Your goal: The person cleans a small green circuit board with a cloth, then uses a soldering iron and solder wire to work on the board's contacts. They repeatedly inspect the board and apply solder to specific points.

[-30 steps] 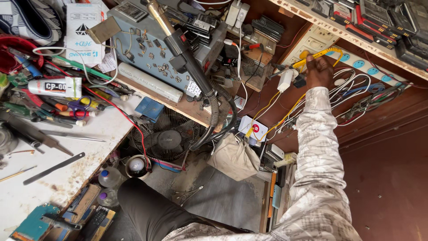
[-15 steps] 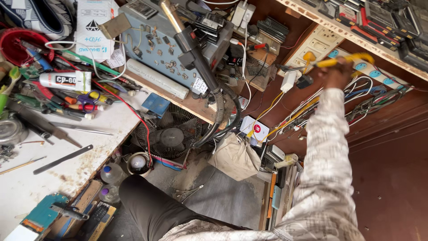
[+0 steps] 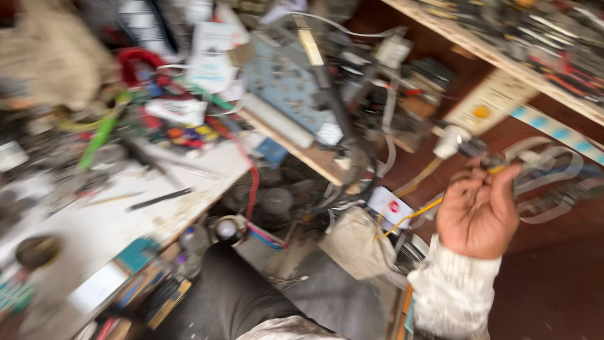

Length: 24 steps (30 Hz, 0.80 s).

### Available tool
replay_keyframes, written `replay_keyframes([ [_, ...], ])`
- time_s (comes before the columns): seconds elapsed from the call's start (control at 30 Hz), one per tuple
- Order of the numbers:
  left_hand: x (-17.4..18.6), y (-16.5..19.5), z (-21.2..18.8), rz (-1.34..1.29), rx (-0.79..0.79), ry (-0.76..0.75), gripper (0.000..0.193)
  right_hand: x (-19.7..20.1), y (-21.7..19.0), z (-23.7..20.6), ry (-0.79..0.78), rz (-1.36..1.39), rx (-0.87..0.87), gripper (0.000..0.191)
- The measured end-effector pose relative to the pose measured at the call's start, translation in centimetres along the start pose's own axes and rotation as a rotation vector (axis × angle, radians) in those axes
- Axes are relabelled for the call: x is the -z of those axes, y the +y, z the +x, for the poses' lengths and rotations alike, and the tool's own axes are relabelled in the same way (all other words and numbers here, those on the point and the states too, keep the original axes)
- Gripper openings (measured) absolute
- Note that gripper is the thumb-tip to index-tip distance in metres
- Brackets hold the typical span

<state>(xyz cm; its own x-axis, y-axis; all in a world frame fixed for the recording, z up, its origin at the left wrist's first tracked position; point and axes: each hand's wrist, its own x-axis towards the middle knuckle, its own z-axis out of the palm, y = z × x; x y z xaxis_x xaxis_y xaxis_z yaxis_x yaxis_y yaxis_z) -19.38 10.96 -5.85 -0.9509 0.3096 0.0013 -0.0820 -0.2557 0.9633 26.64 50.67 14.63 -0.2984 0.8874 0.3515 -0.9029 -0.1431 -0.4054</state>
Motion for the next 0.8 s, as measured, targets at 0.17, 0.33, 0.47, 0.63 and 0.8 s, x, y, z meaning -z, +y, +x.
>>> replay_keyframes([
  [0.17,0.9,-0.3,0.3,-0.115,-0.050,0.042,0.093,-2.0,8.2,-2.7,-0.158,0.056,-0.139,0.020],
  [0.33,-2.4,2.3,0.5,-0.321,-0.120,-0.105,0.094,-3.0,20.3,-6.0,-0.216,-0.213,-0.035,0.029],
  [0.47,-3.5,5.1,-0.2,-0.377,-0.164,-0.193,0.087,-3.2,30.9,-8.6,-0.478,-0.394,0.218,0.032],
  [0.63,-3.4,6.1,-0.3,-0.338,-0.208,-0.173,0.065,-4.1,36.8,-10.3,-0.738,-0.590,0.149,0.035],
  [0.8,-3.4,5.7,0.2,-0.318,-0.218,-0.136,0.060,-6.2,39.0,-9.5,-1.006,-0.653,0.225,0.034],
])
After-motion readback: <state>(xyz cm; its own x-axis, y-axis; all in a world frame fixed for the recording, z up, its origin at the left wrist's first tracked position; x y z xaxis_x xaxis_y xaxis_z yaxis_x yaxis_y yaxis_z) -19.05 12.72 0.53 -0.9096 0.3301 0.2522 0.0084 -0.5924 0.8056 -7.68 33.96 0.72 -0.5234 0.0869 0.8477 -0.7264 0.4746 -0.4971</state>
